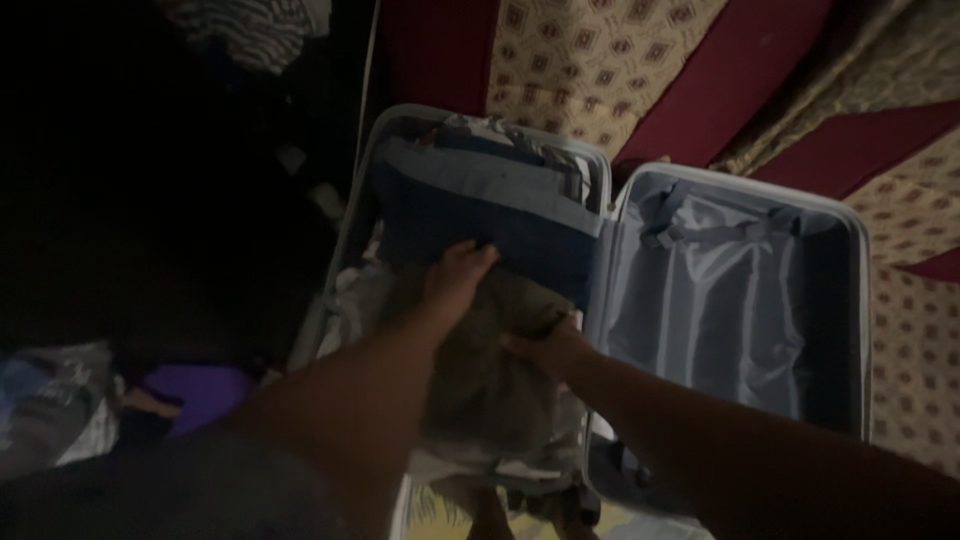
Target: The person folds various clothing items and places them into an open suitcase. They arrange shirts, pants, and other garments into neat stacks within the suitcase compartments.
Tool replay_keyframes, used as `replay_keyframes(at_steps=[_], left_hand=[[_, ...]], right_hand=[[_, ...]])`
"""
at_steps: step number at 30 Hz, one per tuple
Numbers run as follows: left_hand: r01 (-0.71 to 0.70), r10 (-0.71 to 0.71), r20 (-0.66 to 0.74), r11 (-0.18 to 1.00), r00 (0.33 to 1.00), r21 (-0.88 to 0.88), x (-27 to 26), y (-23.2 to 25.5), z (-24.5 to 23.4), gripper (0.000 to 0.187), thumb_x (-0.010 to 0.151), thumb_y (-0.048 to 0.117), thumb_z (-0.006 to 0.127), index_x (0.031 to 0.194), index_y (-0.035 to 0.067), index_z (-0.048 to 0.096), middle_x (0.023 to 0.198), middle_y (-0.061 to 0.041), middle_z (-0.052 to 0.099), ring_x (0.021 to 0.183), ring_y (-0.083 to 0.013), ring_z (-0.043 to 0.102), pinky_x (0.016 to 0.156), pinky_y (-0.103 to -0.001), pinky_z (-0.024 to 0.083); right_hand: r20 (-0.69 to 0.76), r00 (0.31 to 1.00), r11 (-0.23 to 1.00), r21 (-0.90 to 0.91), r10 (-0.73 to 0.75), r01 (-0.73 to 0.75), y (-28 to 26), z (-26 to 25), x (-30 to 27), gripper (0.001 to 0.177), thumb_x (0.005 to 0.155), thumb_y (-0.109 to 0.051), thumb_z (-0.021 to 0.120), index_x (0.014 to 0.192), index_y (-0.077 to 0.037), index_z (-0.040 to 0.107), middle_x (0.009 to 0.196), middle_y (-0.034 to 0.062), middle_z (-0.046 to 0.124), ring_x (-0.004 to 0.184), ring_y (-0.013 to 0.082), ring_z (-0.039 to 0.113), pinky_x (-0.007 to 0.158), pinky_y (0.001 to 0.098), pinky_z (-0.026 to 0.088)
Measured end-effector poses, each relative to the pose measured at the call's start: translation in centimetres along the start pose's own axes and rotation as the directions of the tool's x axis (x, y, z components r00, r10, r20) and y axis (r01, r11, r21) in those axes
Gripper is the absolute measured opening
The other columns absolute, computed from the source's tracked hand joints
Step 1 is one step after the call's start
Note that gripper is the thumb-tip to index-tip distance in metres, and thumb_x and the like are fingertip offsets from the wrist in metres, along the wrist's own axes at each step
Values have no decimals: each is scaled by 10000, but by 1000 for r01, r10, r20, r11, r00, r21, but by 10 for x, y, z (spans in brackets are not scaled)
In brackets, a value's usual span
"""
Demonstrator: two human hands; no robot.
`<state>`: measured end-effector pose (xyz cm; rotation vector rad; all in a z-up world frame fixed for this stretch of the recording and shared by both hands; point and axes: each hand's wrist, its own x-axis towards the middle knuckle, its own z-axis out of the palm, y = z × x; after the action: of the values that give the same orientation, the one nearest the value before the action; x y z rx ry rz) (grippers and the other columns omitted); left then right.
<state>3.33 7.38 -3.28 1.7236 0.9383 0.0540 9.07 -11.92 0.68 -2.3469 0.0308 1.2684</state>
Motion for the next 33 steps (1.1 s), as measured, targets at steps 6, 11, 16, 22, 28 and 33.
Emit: replay_keyframes(at_steps=[6,11,16,22,28,33], left_hand=[[-266,266,-21,964,964,-3,-31,-3,-47,480,947,338,643,1366,102,640,1441,-147,619,1335,-323,574,1127,-419,439],[-236,338,-149,853,929,465,-113,-14,-76,579,950,303,664,1468,96,510,1483,-183,519,1380,-359,482,1152,-469,391],[-118,174,-178,950,969,288,-150,-16,-70,749,910,371,653,1550,117,357,1555,-176,397,1391,-372,446,1113,-519,387],[-52,203,-287,888,936,457,-132,-20,-63,571,1071,429,398,1557,129,408,1607,-177,377,1476,-385,360,1163,-575,306],[-117,316,-429,896,846,429,-128,-21,-33,560,1088,451,351,1554,146,406,1652,-192,307,1487,-416,329,1203,-567,271],[-103,329,-154,646,932,756,-119,8,10,642,1056,402,497,1611,166,279,1717,-211,93,1548,-483,121,1207,-692,156]], right_hand=[[-157,971,972,123,-180,200,-10,-6,-68,957,707,-369,892,1451,-35,390,1392,192,598,1244,354,647,1037,466,585],[150,981,751,660,-123,-7,-19,-6,-107,745,752,-185,782,1429,-81,492,1384,179,625,1293,371,603,1083,528,511],[459,880,655,704,-122,-277,-10,-28,-104,749,805,-171,779,1449,30,453,1453,251,588,1362,395,550,1174,488,413],[444,859,585,778,-255,-228,-5,-41,-119,722,839,-152,737,1458,58,429,1487,263,541,1379,399,527,1166,477,418],[449,875,509,804,-178,-309,41,-121,-159,667,838,-314,655,1396,4,478,1331,295,606,1258,447,562,1043,566,448],[115,990,326,942,-87,-81,85,-170,-153,633,831,-312,674,1406,-84,544,1324,143,648,1210,305,622,1033,507,477]])
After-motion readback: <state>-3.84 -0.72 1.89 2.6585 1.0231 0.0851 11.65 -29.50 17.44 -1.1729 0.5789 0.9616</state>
